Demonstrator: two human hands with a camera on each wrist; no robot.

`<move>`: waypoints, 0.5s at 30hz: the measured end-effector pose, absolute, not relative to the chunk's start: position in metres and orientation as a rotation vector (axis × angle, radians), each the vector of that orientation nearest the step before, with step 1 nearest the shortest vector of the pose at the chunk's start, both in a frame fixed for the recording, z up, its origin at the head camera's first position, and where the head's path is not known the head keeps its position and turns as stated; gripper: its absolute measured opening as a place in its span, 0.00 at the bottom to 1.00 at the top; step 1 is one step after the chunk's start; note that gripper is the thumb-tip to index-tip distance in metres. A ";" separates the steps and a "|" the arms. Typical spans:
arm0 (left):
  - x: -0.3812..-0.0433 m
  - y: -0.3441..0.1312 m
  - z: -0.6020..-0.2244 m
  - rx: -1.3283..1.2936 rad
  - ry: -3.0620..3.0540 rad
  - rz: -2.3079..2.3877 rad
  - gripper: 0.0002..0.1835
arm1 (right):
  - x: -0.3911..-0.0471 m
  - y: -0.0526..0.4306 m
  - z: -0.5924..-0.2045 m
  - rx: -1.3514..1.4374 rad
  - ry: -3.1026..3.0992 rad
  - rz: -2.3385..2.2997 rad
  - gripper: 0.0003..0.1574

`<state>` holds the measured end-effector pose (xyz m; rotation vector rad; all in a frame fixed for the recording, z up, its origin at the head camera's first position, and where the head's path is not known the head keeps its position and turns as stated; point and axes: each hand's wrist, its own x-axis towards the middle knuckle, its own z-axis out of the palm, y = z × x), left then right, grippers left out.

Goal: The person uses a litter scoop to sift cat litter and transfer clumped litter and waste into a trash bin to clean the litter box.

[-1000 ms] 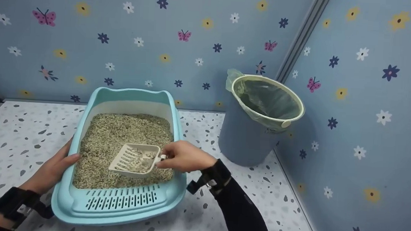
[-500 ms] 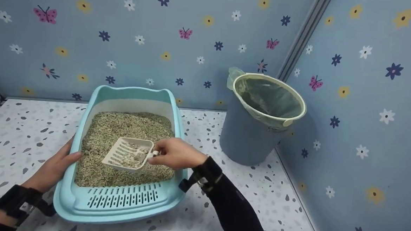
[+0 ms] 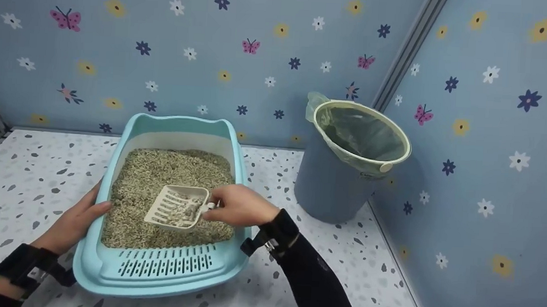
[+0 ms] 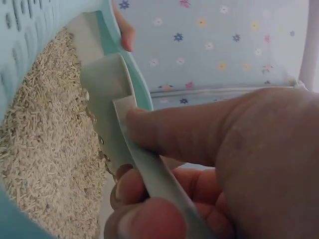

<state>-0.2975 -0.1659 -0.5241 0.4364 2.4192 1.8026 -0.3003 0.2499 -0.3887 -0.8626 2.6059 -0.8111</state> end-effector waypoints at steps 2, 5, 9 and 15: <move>-0.299 -0.164 -0.524 0.452 2.416 1.794 0.47 | -0.298 0.258 -0.386 -0.836 2.605 -0.790 0.06; -0.300 -0.165 -0.523 0.458 2.414 1.800 0.47 | -0.293 0.272 -0.382 -0.754 2.597 -0.791 0.05; -0.300 -0.170 -0.522 0.444 2.422 1.814 0.47 | -0.300 0.257 -0.386 -0.777 2.573 -0.867 0.10; -0.299 -0.170 -0.523 0.455 2.427 1.794 0.47 | -0.301 0.256 -0.388 -0.762 2.605 -0.896 0.12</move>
